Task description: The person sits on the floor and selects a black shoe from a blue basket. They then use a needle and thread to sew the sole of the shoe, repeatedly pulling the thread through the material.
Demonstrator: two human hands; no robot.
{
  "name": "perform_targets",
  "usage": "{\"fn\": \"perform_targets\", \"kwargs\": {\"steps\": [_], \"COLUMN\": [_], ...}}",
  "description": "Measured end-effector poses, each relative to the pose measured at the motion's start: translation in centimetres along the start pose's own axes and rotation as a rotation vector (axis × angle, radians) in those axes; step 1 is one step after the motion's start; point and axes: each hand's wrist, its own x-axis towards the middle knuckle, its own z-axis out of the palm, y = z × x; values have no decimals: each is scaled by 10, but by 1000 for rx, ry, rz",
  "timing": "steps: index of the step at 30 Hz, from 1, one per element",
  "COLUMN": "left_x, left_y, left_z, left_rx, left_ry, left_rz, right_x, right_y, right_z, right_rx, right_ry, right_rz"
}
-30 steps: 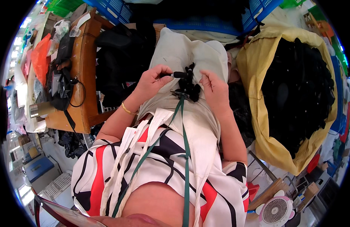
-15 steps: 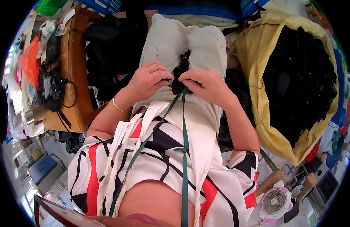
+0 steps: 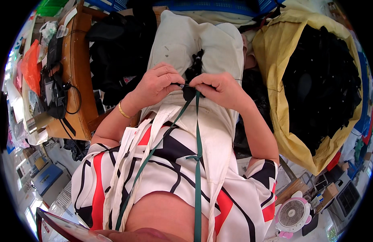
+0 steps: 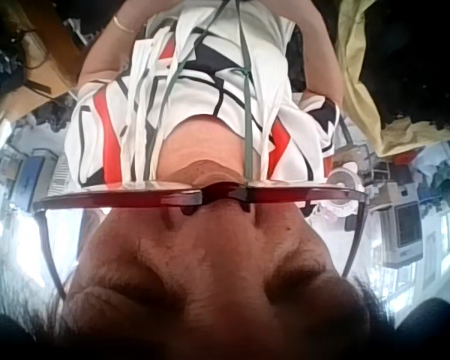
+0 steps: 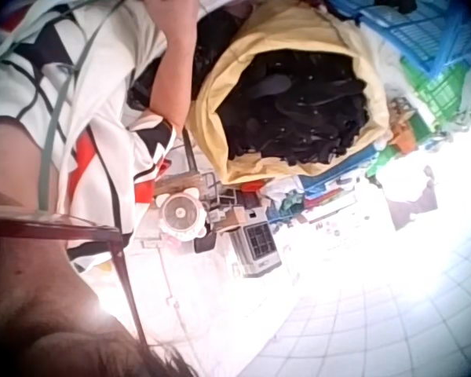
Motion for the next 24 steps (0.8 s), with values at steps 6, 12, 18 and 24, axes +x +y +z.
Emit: {"fn": "perform_targets", "kwargs": {"steps": [6,12,18,24], "left_x": [-8,-14,-15,-13], "left_y": [1,1,2,3], "left_z": [8,16,21,25], "left_rx": [-124,-209,-237,-219], "left_ry": [49,81,84,52], "left_rz": [-18,5,16,-49], "right_x": [-4,-9,-6,-7], "right_y": [22,19,24,5], "right_z": [15,24,29,19], "right_rx": [281,340,256,212], "right_ry": [-43,-57,-70,-132], "right_rz": [11,79,9,215]}}
